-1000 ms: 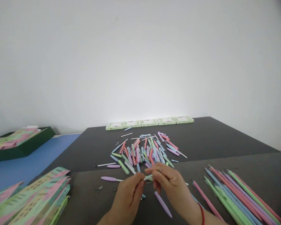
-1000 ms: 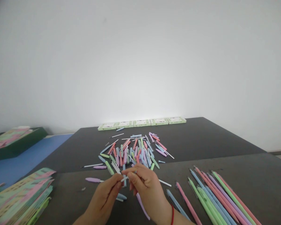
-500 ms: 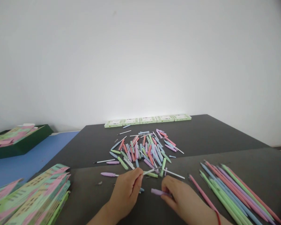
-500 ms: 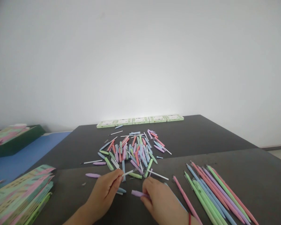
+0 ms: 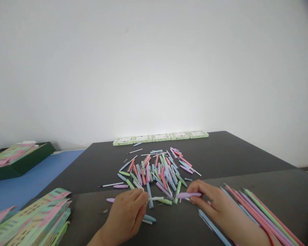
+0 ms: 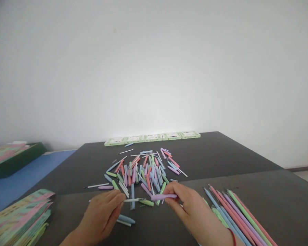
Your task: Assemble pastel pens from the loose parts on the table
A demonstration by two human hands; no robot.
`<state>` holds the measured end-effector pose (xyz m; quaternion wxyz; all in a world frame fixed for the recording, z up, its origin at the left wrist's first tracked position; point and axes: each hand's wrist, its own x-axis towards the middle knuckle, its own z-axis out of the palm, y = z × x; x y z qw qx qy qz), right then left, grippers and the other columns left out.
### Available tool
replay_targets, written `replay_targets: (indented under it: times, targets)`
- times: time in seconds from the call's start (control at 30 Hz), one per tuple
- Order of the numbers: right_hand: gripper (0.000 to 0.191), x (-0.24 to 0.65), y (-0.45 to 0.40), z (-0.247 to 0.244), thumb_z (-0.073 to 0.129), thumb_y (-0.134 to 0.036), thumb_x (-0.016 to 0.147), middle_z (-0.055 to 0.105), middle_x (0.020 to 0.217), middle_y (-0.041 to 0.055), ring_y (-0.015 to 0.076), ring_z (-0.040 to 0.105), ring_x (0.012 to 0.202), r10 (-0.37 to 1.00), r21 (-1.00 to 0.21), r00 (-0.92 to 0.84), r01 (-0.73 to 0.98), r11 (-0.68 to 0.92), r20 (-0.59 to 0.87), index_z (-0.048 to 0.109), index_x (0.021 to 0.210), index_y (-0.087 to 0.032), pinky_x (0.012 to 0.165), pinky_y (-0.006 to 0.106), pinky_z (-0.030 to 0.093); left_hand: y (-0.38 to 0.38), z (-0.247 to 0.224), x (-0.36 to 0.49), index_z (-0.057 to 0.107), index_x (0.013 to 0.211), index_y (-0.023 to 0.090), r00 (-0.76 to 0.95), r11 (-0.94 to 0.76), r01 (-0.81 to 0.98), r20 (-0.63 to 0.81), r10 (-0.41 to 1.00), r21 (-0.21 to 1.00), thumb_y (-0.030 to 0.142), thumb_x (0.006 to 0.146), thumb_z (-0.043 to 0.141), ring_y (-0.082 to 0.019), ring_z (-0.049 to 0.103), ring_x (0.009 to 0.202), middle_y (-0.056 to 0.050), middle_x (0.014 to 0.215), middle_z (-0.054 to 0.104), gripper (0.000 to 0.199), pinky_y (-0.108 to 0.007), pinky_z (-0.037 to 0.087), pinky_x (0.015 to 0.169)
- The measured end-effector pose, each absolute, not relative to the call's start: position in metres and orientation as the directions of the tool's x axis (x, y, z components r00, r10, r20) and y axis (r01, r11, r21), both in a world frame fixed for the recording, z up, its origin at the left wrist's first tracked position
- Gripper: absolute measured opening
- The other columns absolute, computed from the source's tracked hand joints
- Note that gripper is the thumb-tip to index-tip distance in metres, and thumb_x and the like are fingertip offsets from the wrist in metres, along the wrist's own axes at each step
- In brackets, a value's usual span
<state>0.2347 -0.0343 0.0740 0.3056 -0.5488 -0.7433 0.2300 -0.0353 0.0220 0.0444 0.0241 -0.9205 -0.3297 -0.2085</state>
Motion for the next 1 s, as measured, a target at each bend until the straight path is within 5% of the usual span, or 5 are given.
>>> replay_targets:
  times: [0.67, 1.0]
  targets:
    - [0.011, 0.226, -0.034, 0.056, 0.049, -0.018, 0.089, 0.065, 0.084, 0.0008, 0.016, 0.061, 0.076, 0.941, -0.655, -0.266, 0.677, 0.336, 0.208, 0.058, 0.09, -0.022, 0.066, 0.025, 0.045, 0.017, 0.044, -0.025, 0.043, 0.078, 0.021, 0.735, -0.767, 0.641, 0.268, 0.623, 0.024, 0.016, 0.088, 0.037, -0.018, 0.05, 0.064, -0.002, 0.074, 0.057, 0.013, -0.029, 0.03, 0.056]
    - [0.009, 0.2, -0.04, 0.037, 0.053, -0.018, 0.086, 0.067, 0.081, -0.0008, 0.0158, 0.062, 0.073, 0.937, -0.682, -0.292, 0.648, 0.34, 0.189, 0.06, 0.087, -0.022, 0.064, 0.024, 0.043, 0.0, 0.041, -0.008, 0.047, 0.087, 0.02, 0.769, -0.792, 0.602, 0.192, 0.61, 0.102, 0.017, 0.088, 0.038, -0.019, 0.055, 0.069, -0.003, 0.079, 0.06, 0.009, -0.028, 0.037, 0.06]
